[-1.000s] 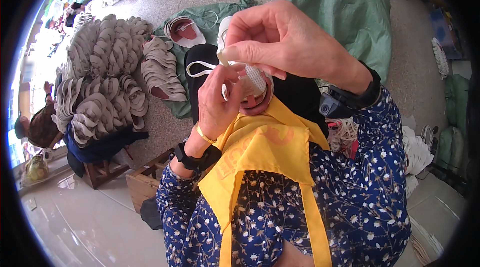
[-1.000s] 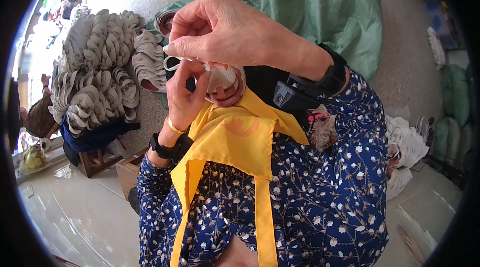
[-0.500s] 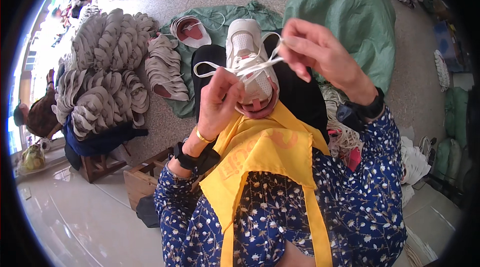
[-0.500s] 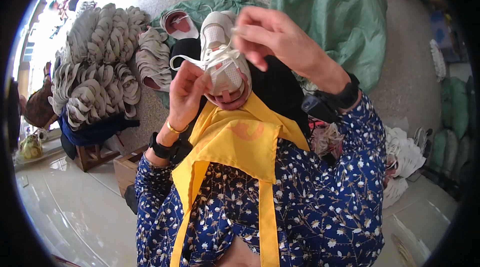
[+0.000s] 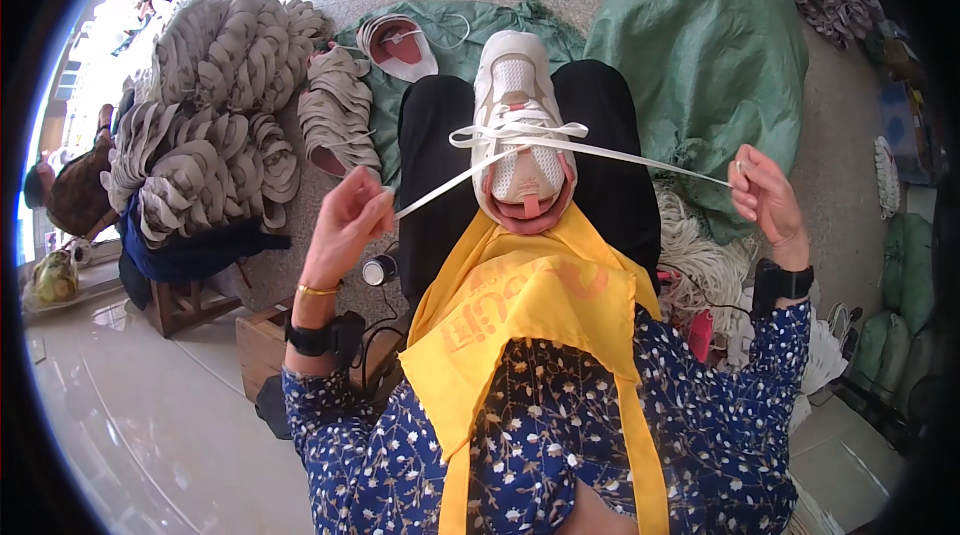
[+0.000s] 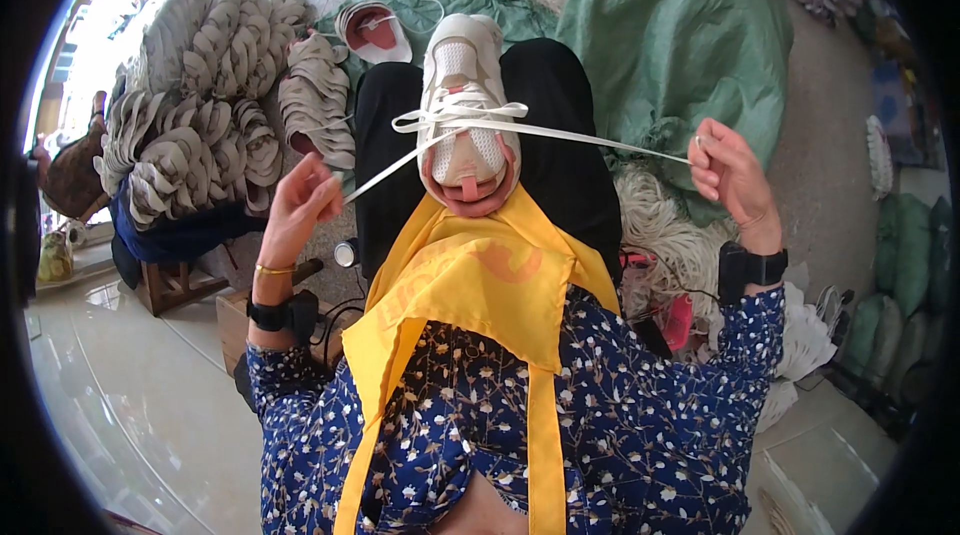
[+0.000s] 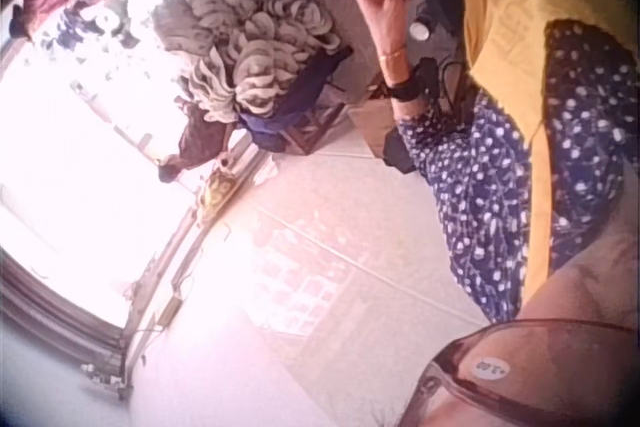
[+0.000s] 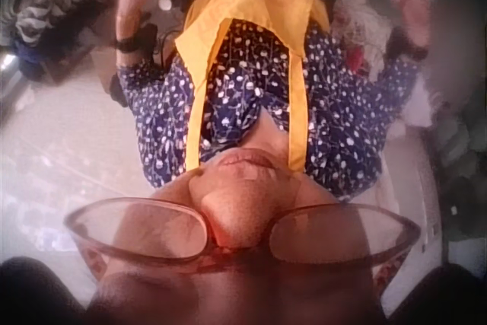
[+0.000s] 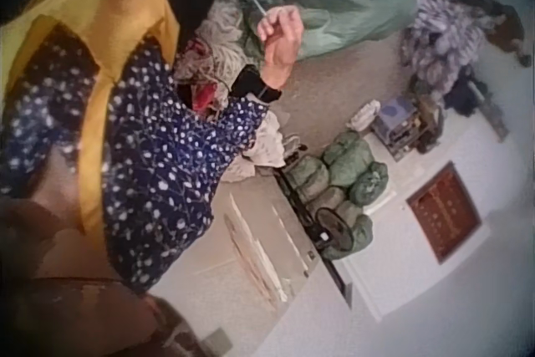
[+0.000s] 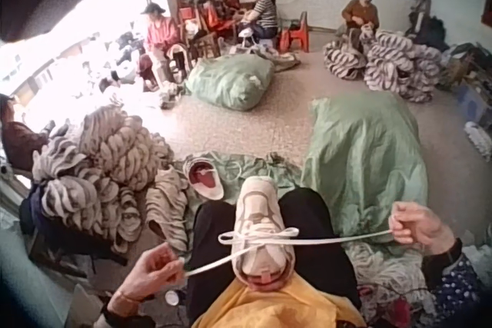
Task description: The person sits on the floor and laces a white sneaker with pink accents. They thread the white shoelaces through the eyelets, pull them tight, and tie a knot. The person then picks up a pink shoe insole and places it inside the shoe before continuing to adjust the laces.
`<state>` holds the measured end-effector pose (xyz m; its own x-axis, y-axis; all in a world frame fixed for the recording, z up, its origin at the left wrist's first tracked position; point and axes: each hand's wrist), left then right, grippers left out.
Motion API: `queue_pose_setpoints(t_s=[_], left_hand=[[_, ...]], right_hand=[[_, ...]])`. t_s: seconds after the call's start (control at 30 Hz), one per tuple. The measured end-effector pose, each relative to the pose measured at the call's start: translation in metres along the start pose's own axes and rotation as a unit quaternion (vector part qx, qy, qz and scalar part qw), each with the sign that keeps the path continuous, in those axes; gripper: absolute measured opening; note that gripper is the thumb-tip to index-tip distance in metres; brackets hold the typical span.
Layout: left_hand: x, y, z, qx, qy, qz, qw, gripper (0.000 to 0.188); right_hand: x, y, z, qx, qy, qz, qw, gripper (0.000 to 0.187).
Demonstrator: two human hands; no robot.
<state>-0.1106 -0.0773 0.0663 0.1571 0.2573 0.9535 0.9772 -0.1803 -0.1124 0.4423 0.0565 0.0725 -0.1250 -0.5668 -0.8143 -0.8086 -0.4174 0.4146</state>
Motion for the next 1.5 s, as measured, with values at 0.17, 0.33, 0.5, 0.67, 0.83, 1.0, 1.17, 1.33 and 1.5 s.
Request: queue_pose_setpoints(t_s=[0.17, 0.33, 0.5, 0.67, 0.83, 1.0, 1.17, 1.33, 1.5], left_hand=[[0.007, 0.022, 0.029, 0.113, 0.112, 0.303, 0.94, 0.02], [0.014, 0.056, 0.063, 0.096, 0.04, 0.131, 0.986, 0.025], [0.007, 0.07, 0.084, 0.091, 0.063, -0.02, 0.994, 0.021], [0.021, 0.063, 0.077, 0.011, 0.056, -0.214, 0.975, 0.016], [0.029, 0.048, 0.07, -0.074, 0.001, 0.013, 0.997, 0.012], [0.041, 0.036, 0.082, -0.15, -0.034, 0.142, 0.978, 0.016], [0.025, 0.038, 0.09, -0.141, 0.014, -0.068, 0.988, 0.019], [0.021, 0.053, 0.093, -0.09, 0.065, -0.109, 0.988, 0.021], [0.003, 0.067, 0.1, -0.028, 0.086, -0.081, 0.993, 0.023]], right_hand=[[0.01, 0.003, 0.01, 0.017, 0.015, -0.101, 0.995, 0.014], [0.016, 0.062, 0.042, 0.005, -0.023, -0.233, 0.972, 0.017], [0.026, 0.114, 0.069, -0.018, -0.058, -0.248, 0.967, 0.018], [0.031, 0.142, 0.085, -0.015, -0.052, -0.289, 0.956, 0.019], [0.025, 0.153, 0.091, -0.012, -0.031, -0.337, 0.941, 0.018], [0.032, 0.145, 0.098, 0.002, -0.106, -0.463, 0.88, 0.014], [0.032, 0.141, 0.092, 0.016, -0.15, -0.46, 0.875, 0.014], [0.028, 0.13, 0.074, 0.023, -0.145, -0.469, 0.871, 0.012], [0.029, 0.118, 0.052, 0.045, -0.162, -0.487, 0.857, 0.011]])
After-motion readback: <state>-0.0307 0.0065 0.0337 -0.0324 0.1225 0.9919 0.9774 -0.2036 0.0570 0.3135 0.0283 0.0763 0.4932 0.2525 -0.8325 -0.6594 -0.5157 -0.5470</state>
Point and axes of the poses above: each hand's wrist, its own z-axis towards the middle knuckle, its own y-axis out of the palm, x = y × z, and after that the axes turned 9 degrees about -x, right-handed
